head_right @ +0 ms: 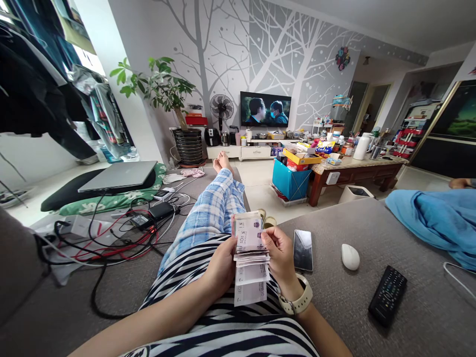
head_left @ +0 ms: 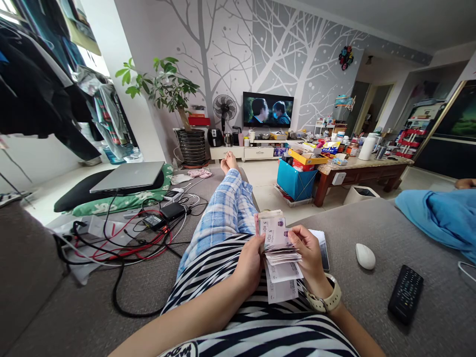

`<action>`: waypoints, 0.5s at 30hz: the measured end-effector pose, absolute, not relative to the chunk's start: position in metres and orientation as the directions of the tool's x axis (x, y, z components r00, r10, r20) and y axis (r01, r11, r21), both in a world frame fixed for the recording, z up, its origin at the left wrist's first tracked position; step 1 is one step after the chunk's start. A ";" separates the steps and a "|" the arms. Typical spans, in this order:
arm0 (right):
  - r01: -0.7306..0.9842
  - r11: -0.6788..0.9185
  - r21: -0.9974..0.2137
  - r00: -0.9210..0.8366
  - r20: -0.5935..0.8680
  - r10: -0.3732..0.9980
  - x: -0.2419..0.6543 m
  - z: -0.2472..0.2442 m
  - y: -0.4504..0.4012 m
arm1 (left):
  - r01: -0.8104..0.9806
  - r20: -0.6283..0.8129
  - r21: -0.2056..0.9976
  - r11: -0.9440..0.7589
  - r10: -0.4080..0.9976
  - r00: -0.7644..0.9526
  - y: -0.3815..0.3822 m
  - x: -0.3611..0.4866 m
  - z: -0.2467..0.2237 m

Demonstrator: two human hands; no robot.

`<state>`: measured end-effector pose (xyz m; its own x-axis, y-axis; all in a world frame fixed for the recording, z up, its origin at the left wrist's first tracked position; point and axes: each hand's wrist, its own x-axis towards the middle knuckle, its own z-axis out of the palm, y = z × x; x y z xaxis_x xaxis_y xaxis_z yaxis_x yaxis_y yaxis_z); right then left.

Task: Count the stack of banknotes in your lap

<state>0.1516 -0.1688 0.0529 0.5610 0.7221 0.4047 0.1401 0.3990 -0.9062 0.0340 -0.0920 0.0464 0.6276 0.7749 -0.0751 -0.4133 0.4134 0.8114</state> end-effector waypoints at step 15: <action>0.130 0.425 -0.896 0.562 0.419 0.713 0.151 0.055 -0.170 | -0.398 -0.079 0.828 0.394 0.785 0.614 -0.092 0.033 0.046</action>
<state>0.1513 -0.1697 0.0549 0.5621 0.7128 0.4194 0.1297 0.4249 -0.8959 0.0329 -0.0921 0.0460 0.6144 0.7850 -0.0787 -0.3979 0.3944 0.8283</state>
